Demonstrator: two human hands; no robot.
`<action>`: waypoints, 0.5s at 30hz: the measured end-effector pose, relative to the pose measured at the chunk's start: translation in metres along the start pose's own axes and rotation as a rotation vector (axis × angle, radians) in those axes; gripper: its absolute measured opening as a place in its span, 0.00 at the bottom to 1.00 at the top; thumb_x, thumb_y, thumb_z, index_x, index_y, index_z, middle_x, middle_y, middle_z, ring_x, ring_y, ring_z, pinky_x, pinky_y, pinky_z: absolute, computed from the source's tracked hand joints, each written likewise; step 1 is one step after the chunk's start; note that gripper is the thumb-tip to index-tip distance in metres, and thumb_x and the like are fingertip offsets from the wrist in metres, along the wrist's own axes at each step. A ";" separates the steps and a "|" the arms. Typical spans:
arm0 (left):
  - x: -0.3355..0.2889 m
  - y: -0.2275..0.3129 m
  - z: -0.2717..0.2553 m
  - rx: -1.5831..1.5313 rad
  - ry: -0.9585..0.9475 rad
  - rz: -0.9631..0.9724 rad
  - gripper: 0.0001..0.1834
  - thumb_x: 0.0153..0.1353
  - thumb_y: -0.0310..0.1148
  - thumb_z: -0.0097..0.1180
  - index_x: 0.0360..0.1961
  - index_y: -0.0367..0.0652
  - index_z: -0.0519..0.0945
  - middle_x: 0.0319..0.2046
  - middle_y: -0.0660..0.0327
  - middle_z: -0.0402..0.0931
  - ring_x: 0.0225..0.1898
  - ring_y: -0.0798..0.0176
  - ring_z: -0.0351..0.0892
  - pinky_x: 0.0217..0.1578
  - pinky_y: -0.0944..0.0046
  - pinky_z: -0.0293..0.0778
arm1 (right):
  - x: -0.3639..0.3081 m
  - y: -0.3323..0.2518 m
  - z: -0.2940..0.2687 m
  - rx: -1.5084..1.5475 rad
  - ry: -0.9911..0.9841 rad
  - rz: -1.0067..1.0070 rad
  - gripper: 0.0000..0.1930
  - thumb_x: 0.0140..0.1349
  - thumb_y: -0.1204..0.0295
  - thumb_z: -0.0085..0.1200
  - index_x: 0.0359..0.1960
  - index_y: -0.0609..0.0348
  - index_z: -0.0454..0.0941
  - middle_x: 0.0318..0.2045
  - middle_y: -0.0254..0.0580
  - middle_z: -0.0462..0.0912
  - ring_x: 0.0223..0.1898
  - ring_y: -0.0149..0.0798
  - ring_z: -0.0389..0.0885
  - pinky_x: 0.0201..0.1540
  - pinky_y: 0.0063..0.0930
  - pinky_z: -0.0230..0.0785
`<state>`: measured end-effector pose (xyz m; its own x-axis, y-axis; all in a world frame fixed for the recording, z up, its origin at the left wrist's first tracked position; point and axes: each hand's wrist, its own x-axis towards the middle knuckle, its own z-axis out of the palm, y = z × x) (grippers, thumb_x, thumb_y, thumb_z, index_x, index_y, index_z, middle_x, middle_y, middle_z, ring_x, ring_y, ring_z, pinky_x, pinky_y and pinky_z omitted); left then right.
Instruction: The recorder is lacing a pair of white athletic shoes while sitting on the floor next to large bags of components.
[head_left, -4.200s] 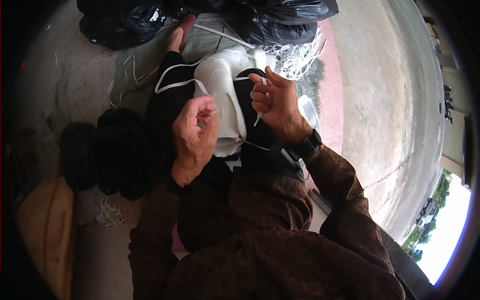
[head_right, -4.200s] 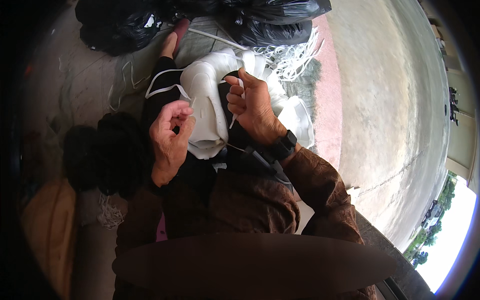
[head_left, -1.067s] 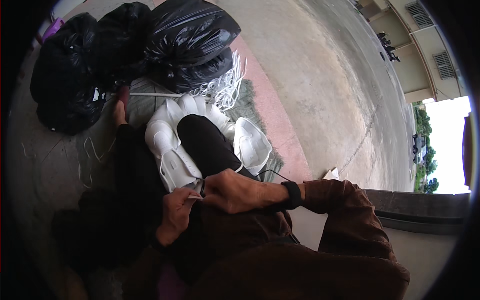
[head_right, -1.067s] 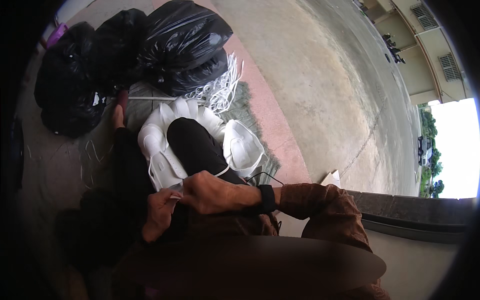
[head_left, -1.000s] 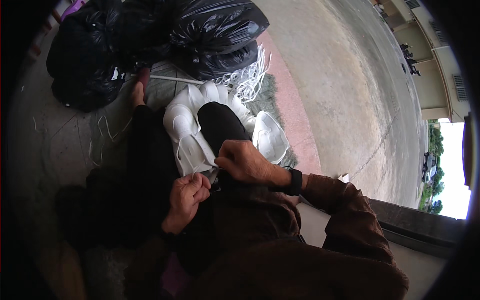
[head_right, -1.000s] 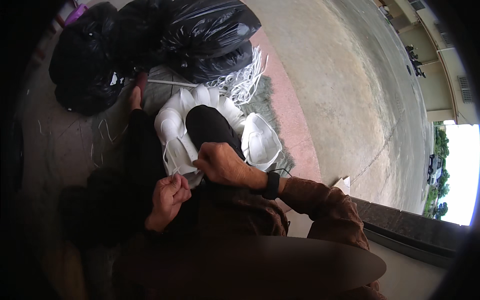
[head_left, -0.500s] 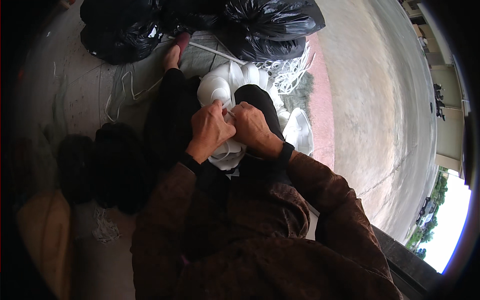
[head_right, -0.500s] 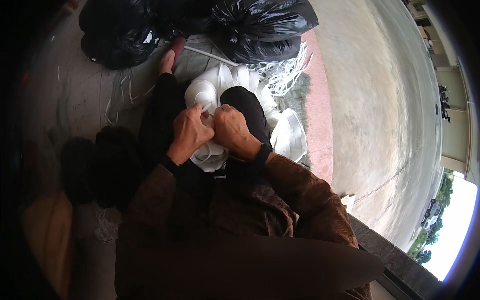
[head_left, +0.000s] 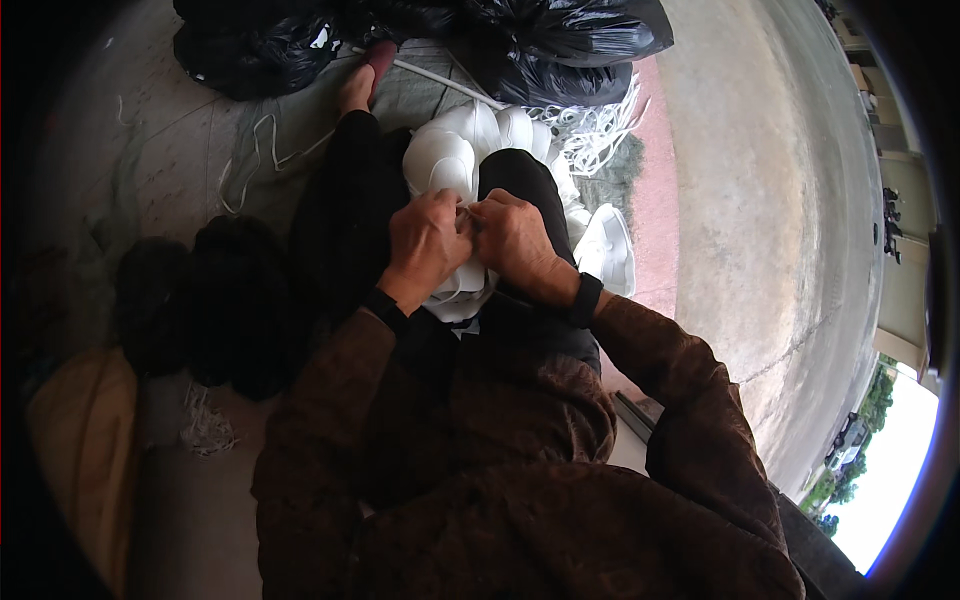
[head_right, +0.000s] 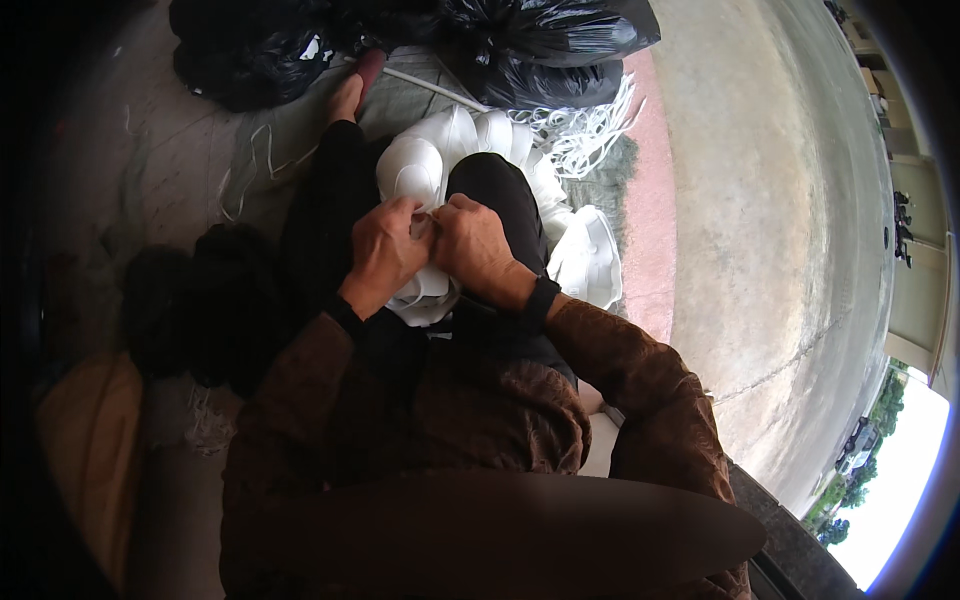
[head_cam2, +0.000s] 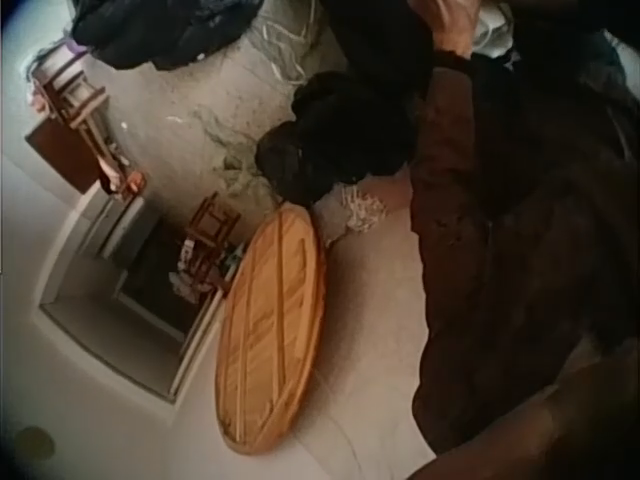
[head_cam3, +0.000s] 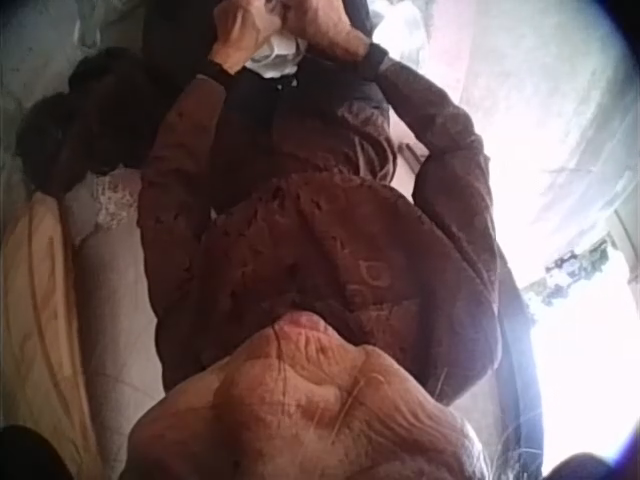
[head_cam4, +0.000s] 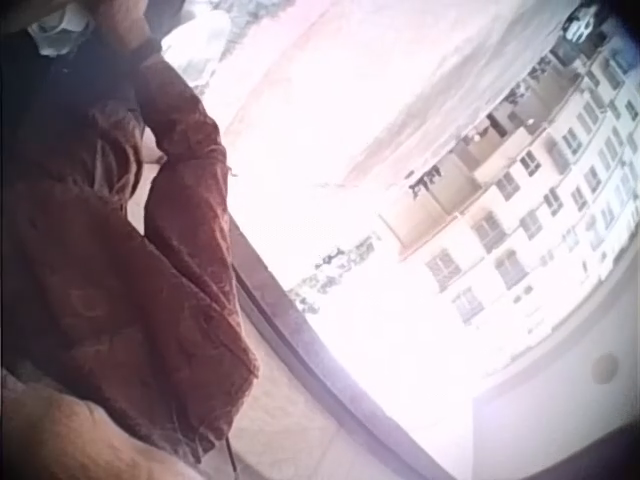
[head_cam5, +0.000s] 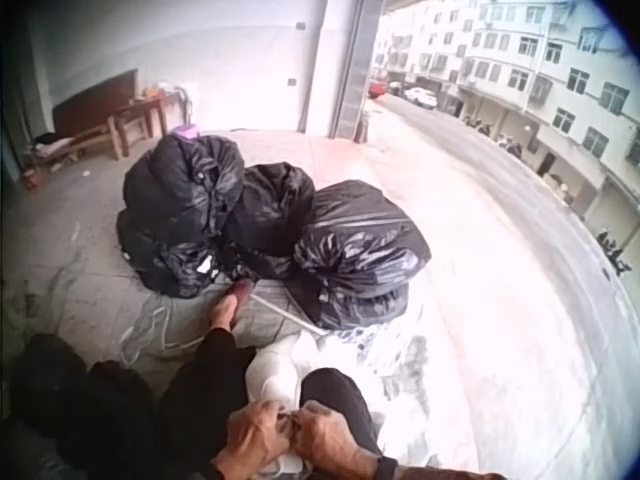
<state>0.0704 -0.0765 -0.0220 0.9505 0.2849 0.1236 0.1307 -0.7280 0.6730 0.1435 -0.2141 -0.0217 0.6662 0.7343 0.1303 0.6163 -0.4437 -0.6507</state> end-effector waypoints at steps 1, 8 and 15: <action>-0.001 0.000 0.000 0.007 -0.001 -0.003 0.14 0.51 0.33 0.66 0.36 0.36 0.80 0.33 0.52 0.82 0.37 0.47 0.83 0.38 0.54 0.78 | 0.000 -0.003 -0.003 0.019 0.016 0.001 0.04 0.49 0.75 0.58 0.25 0.62 0.81 0.25 0.48 0.79 0.31 0.52 0.80 0.35 0.43 0.75; 0.000 -0.007 0.011 0.228 0.036 0.182 0.08 0.53 0.31 0.63 0.30 0.41 0.77 0.30 0.53 0.77 0.33 0.48 0.81 0.32 0.51 0.77 | 0.003 -0.001 -0.004 0.200 0.128 0.082 0.04 0.48 0.74 0.59 0.24 0.63 0.81 0.25 0.51 0.80 0.32 0.54 0.83 0.36 0.42 0.77; 0.002 0.007 -0.001 0.427 -0.180 0.157 0.07 0.49 0.28 0.60 0.29 0.38 0.76 0.27 0.49 0.79 0.31 0.50 0.83 0.32 0.55 0.79 | -0.002 -0.005 -0.006 0.045 -0.071 0.201 0.18 0.48 0.73 0.62 0.44 0.62 0.80 0.39 0.54 0.80 0.40 0.56 0.81 0.44 0.45 0.75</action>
<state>0.0730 -0.0798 -0.0162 0.9967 0.0663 0.0464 0.0499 -0.9549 0.2925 0.1418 -0.2168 -0.0143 0.7416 0.6684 -0.0572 0.4536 -0.5623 -0.6914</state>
